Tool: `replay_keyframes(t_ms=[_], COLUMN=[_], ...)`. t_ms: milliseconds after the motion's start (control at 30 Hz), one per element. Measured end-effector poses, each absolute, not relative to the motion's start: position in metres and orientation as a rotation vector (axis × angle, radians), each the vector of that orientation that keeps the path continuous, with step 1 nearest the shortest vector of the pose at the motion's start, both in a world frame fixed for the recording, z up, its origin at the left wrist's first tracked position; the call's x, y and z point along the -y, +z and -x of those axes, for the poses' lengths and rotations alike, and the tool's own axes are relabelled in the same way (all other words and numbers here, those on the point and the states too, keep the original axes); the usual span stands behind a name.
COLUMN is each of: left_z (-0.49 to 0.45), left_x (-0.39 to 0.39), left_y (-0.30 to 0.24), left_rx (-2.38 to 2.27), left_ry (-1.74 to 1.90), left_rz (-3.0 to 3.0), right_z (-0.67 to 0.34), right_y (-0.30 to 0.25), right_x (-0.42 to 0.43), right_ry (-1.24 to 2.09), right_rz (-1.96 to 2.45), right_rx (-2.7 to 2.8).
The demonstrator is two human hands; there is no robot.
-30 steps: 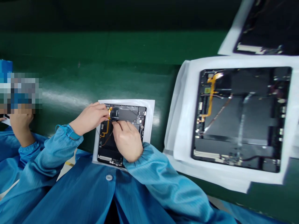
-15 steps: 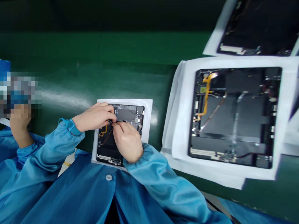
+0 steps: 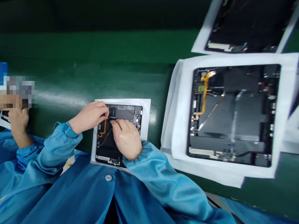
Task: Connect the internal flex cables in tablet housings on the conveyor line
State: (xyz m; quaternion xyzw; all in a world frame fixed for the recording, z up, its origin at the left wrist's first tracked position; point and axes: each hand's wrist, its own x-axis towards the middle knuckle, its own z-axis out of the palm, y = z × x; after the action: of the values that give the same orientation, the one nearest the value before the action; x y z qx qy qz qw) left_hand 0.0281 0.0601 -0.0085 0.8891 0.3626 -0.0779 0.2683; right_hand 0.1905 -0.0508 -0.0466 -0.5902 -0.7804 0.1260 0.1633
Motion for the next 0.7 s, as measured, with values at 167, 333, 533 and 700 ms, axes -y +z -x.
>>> replay_keyframes(t_ms=[167, 333, 533, 700], left_z=[-0.0272, -0.0267, -0.0266, -0.0257], left_x=[-0.0615, -0.0618, -0.0616, -0.0607], left_y=[-0.009, -0.0103, -0.0126, -0.0133], left_rx=[-0.971, -0.958, -0.951, -0.951], left_ry=[-0.202, -0.184, -0.174, -0.147], left_rz=[-2.374, -2.384, -2.402, -2.419], right_z=[-0.1907, -0.1915, -0.1913, -0.1914], right_y=[-0.0454, -0.0458, -0.048, -0.0455], right_x=[0.0492, 0.0485, 0.0474, 0.0467], right_ry=[0.362, 0.34, 0.271, 0.252], right_rz=[1.664, 1.653, 1.588, 1.602], right_rx=[2.218, 2.22, 2.202, 2.24])
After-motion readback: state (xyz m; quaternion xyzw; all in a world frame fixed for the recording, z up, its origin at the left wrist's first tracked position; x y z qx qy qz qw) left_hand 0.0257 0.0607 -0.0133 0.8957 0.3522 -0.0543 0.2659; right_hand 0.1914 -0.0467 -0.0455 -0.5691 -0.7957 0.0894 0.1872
